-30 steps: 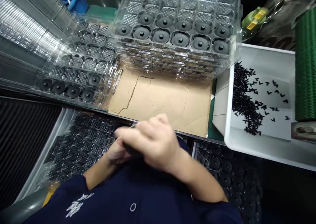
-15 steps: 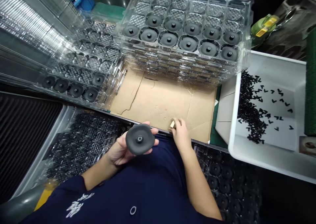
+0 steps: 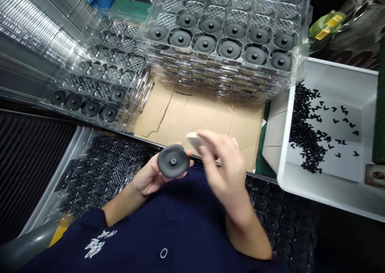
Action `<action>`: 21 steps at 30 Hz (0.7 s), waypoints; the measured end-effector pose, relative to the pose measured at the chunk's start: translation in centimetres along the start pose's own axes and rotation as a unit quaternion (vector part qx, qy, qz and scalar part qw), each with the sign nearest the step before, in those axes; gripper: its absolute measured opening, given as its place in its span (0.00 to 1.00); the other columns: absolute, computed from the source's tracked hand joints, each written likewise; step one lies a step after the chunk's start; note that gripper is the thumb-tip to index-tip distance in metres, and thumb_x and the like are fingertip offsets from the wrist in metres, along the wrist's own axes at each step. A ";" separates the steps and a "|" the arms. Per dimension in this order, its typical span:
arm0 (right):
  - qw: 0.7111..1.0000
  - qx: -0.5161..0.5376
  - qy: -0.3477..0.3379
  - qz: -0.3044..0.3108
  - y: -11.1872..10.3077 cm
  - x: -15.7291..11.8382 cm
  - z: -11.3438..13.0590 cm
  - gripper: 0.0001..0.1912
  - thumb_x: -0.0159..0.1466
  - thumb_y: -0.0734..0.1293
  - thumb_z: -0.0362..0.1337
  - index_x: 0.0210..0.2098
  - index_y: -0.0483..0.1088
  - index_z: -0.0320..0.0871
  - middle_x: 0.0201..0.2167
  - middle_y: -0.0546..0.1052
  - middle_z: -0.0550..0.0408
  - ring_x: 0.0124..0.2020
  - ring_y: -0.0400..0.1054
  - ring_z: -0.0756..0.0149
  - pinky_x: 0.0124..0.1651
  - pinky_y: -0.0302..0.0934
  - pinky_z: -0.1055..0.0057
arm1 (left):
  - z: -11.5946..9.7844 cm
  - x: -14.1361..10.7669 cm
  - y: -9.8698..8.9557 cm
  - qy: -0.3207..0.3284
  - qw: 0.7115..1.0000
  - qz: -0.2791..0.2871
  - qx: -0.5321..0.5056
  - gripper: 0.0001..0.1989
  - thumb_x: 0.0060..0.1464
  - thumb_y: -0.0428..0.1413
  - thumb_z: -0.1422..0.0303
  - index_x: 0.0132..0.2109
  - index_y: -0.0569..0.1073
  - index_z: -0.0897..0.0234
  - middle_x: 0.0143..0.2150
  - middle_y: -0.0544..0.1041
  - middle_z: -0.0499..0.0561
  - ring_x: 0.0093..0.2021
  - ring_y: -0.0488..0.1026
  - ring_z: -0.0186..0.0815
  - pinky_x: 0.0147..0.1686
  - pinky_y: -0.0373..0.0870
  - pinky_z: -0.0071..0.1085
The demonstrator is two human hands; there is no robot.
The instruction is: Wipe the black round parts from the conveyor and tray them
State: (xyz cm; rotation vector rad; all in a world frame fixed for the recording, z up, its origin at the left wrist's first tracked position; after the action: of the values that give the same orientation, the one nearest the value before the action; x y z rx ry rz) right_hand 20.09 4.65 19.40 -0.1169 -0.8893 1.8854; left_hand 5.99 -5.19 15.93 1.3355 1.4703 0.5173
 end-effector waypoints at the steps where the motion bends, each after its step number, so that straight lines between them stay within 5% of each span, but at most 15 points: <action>1: 0.998 -0.001 -0.066 -0.001 -0.4 0.1 1.7 0.17 0.66 0.62 0.32 0.54 0.68 0.50 0.46 0.77 0.56 0.42 0.70 0.68 0.44 0.59 0.68 | 0.1 0.1 -0.1 0.010 1.000 -0.010 0.010 0.27 0.42 0.69 0.61 0.50 0.75 0.61 0.49 0.78 0.53 0.48 0.76 0.42 0.44 0.75 0.30; 3: 0.992 -0.024 -0.117 0.032 -0.2 0.1 3.3 0.15 0.67 0.61 0.30 0.51 0.69 0.48 0.42 0.78 0.57 0.39 0.71 0.70 0.41 0.56 0.69 | 0.2 0.3 -0.4 0.028 0.998 -0.039 0.032 0.27 0.42 0.69 0.62 0.50 0.76 0.63 0.47 0.79 0.53 0.46 0.76 0.39 0.44 0.74 0.29; 6: 0.989 -0.107 -0.059 0.079 0.6 -0.1 2.8 0.11 0.67 0.62 0.31 0.46 0.73 0.45 0.35 0.80 0.58 0.33 0.71 0.70 0.37 0.53 0.68 | 0.3 0.5 -1.0 0.040 0.996 -0.070 0.050 0.29 0.42 0.69 0.61 0.53 0.74 0.62 0.50 0.77 0.55 0.48 0.76 0.40 0.49 0.74 0.33; 11: 0.997 -0.018 -0.063 -0.034 1.5 0.1 2.2 0.14 0.67 0.62 0.30 0.50 0.71 0.47 0.43 0.79 0.55 0.42 0.72 0.69 0.45 0.57 0.68 | 0.0 0.9 -1.4 0.092 0.990 -0.071 0.075 0.30 0.41 0.69 0.61 0.52 0.74 0.64 0.49 0.78 0.55 0.49 0.75 0.40 0.49 0.73 0.31; 17: 0.980 0.041 0.185 0.065 5.5 -2.6 -7.5 0.16 0.65 0.62 0.42 0.47 0.75 0.47 0.40 0.79 0.53 0.33 0.70 0.66 0.42 0.61 0.66 | -1.1 0.5 -1.4 0.085 0.992 -0.074 0.052 0.32 0.42 0.68 0.58 0.54 0.72 0.60 0.55 0.75 0.56 0.51 0.76 0.43 0.53 0.71 0.35; 21: 0.967 0.046 0.240 0.067 7.0 -5.3 -12.0 0.18 0.62 0.62 0.45 0.42 0.77 0.42 0.37 0.80 0.49 0.36 0.71 0.61 0.42 0.63 0.63 | -1.5 0.3 -0.4 0.068 0.996 -0.048 0.032 0.29 0.42 0.68 0.59 0.52 0.74 0.60 0.54 0.76 0.55 0.50 0.76 0.42 0.51 0.73 0.34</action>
State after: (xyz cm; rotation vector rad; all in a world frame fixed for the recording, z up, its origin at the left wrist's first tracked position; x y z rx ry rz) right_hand 22.79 5.06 4.85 -0.5649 -0.4688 1.9006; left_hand 4.54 -4.55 16.08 1.2922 1.6674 0.5107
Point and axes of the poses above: each hand's wrist, its own x-axis towards the middle knuckle, its own y-axis out of the palm, z = x × y, the point moved 3 cm from there along x, towards the middle knuckle
